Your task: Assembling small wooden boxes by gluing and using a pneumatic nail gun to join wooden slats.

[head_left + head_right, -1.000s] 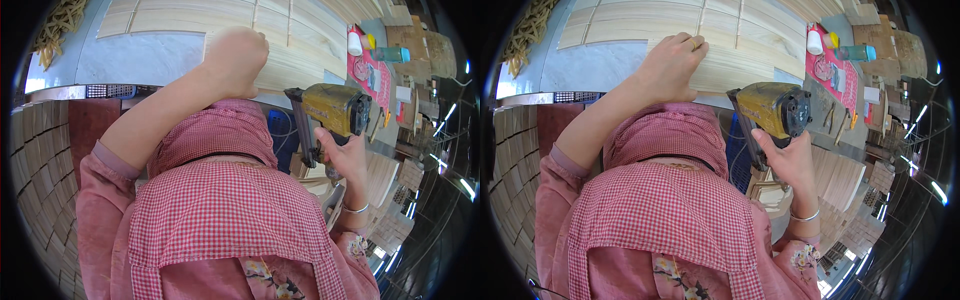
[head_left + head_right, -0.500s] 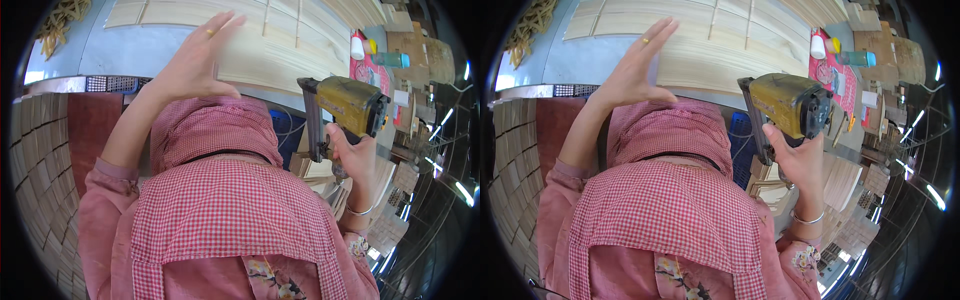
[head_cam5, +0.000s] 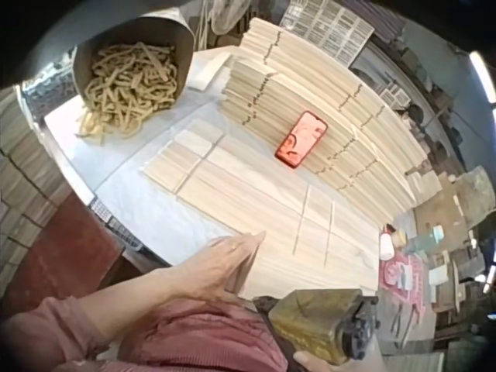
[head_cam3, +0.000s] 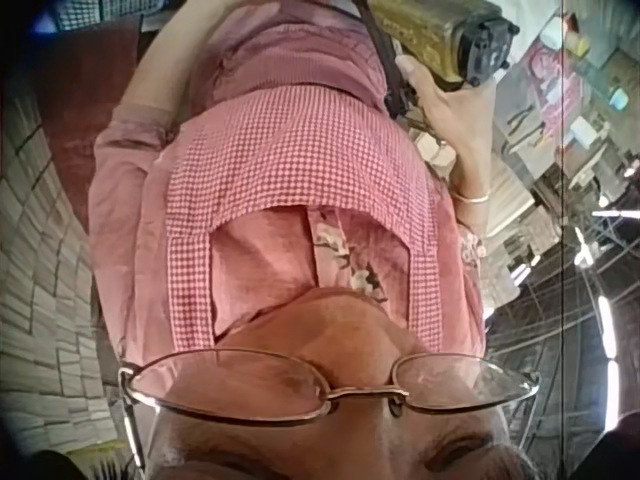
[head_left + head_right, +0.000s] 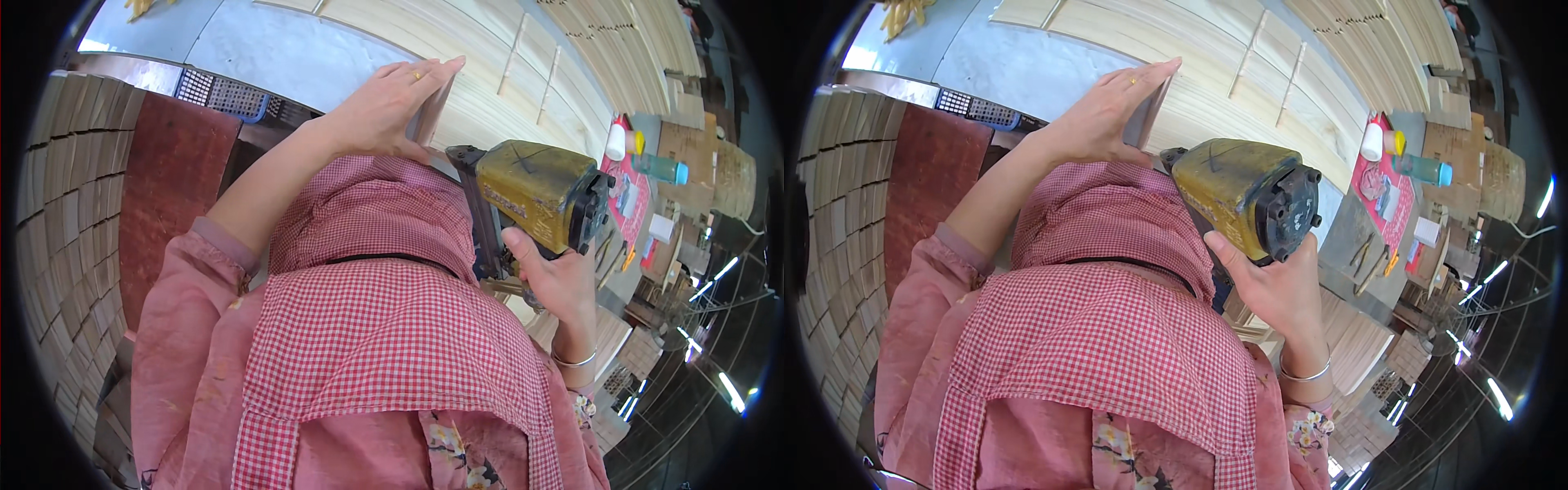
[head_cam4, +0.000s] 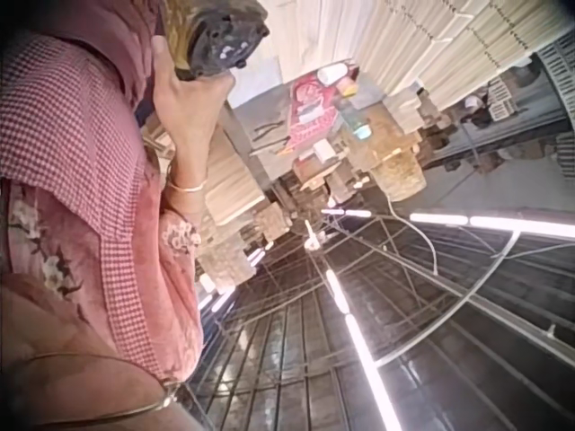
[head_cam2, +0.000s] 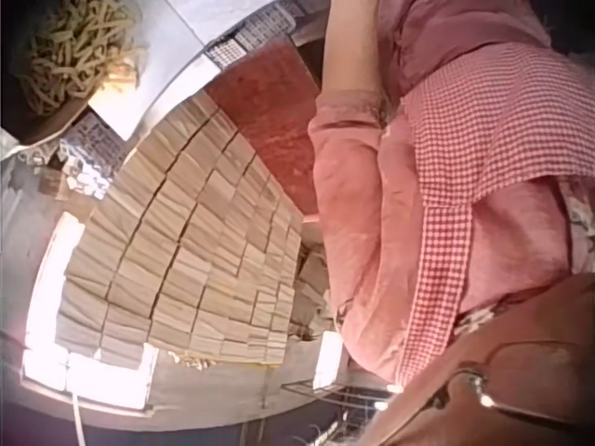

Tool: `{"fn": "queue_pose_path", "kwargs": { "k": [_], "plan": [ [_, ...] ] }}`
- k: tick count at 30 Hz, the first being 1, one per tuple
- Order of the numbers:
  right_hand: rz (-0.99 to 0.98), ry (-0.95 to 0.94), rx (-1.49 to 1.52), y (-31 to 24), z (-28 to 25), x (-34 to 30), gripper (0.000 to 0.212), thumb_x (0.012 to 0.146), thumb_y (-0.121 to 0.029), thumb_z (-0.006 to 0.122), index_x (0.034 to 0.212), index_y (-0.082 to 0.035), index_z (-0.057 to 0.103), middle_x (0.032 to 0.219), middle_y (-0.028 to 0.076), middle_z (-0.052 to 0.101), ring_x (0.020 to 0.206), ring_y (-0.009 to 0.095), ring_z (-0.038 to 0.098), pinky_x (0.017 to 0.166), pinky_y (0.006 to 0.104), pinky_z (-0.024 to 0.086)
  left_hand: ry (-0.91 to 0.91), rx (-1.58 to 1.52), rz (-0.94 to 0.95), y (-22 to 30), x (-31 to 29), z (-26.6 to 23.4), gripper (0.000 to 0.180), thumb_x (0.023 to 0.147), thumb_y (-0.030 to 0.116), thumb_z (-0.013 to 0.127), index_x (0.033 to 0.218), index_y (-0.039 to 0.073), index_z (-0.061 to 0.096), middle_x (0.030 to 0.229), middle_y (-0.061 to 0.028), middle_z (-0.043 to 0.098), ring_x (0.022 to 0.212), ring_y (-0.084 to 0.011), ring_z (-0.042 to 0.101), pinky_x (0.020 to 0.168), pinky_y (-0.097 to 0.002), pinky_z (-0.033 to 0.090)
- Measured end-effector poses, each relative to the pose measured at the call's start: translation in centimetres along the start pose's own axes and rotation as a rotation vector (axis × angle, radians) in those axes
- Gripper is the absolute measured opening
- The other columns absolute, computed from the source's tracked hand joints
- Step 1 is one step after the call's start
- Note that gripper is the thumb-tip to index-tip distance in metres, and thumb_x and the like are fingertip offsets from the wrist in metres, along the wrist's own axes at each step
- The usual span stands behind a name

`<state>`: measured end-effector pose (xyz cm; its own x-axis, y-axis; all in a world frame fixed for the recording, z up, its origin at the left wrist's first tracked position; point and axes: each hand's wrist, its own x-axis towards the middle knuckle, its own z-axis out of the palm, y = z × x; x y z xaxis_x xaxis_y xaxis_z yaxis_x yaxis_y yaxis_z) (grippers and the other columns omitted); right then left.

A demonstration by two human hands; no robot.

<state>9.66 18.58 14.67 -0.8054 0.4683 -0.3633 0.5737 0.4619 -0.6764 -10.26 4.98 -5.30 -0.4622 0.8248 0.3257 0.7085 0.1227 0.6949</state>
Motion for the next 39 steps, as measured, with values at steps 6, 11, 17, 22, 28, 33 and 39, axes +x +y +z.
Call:
{"fn": "queue_pose_path", "kwargs": {
  "k": [6, 11, 17, 22, 28, 33, 39],
  "plan": [
    [0.064, -0.01, -0.032, -0.8, 0.6, 0.2, 0.038, 0.084, -0.015, 0.083, 0.111, 0.006, 0.065, 0.099, 0.014, 0.075, 0.083, 0.022, 0.072, 0.067, 0.0296, 0.057, 0.022, -0.015, -0.032, -0.2, 0.1, 0.2, 0.135, 0.049, 0.025, 0.098, 0.16, 0.017, 0.023, 0.153, -0.0099, 0.048, 0.137, -0.0311, 0.048, 0.12, -0.0512, 0.031],
    [0.117, 0.003, -0.016, -1.2, 1.2, -0.1, 0.037, 0.085, -0.015, 0.082, 0.111, 0.006, 0.065, 0.1, 0.014, 0.075, 0.084, 0.022, 0.073, 0.068, 0.0299, 0.058, 0.042, -0.015, -0.028, -0.2, 0.1, 0.2, 0.135, 0.048, 0.026, 0.099, 0.16, 0.017, 0.024, 0.152, -0.0098, 0.049, 0.137, -0.0306, 0.048, 0.12, -0.0504, 0.031],
    [0.052, 0.07, 0.02, -0.4, 1.9, -0.4, 0.034, 0.087, -0.025, 0.082, 0.102, 0.003, 0.071, 0.078, 0.005, 0.067, 0.06, 0.012, 0.059, 0.052, 0.0232, 0.046, 0.048, -0.018, -0.038, -0.1, 0.2, 0.1, 0.135, 0.048, 0.027, 0.098, 0.16, 0.014, 0.024, 0.153, -0.0098, 0.047, 0.138, -0.0299, 0.046, 0.121, -0.0486, 0.03],
    [0.009, 0.108, -0.015, -1.2, 1.1, 0.4, 0.033, 0.087, -0.026, 0.082, 0.101, 0.002, 0.071, 0.071, 0.002, 0.065, 0.05, 0.009, 0.054, 0.046, 0.0207, 0.042, 0.082, 0.033, 0.004, -0.1, 0.1, 0.1, 0.129, 0.053, 0.036, 0.096, 0.158, 0.009, 0.026, 0.147, -0.0115, 0.052, 0.139, -0.0286, 0.046, 0.117, -0.044, 0.032],
    [0.015, 0.072, -0.17, -3.5, 0.7, 3.1, 0.034, 0.087, -0.022, 0.082, 0.106, 0.002, 0.068, 0.073, 0.003, 0.065, 0.049, 0.009, 0.053, 0.045, 0.0207, 0.041, 0.098, 0.05, -0.006, -0.3, -0.3, 0.1, 0.128, 0.054, 0.039, 0.095, 0.157, 0.005, 0.027, 0.147, -0.012, 0.052, 0.141, -0.0275, 0.044, 0.117, -0.0426, 0.032],
    [-0.052, 0.023, -0.165, -2.8, -0.1, 4.2, 0.035, 0.087, -0.023, 0.082, 0.107, 0.002, 0.067, 0.074, 0.003, 0.065, 0.049, 0.009, 0.053, 0.044, 0.0211, 0.041, 0.061, 0.053, -0.02, 0.0, 0.1, -0.1, 0.128, 0.054, 0.039, 0.096, 0.156, 0.004, 0.028, 0.149, -0.0127, 0.051, 0.143, -0.0273, 0.042, 0.118, -0.0427, 0.031],
    [-0.024, 0.045, -0.176, -3.2, 0.1, 4.7, 0.036, 0.087, -0.023, 0.082, 0.108, 0.002, 0.067, 0.075, 0.003, 0.065, 0.049, 0.009, 0.053, 0.044, 0.0214, 0.041, 0.059, 0.038, -0.038, -0.1, -0.1, -0.3, 0.128, 0.053, 0.038, 0.096, 0.156, 0.004, 0.028, 0.15, -0.0131, 0.05, 0.143, -0.0271, 0.042, 0.119, -0.0424, 0.03]
  ]
}}
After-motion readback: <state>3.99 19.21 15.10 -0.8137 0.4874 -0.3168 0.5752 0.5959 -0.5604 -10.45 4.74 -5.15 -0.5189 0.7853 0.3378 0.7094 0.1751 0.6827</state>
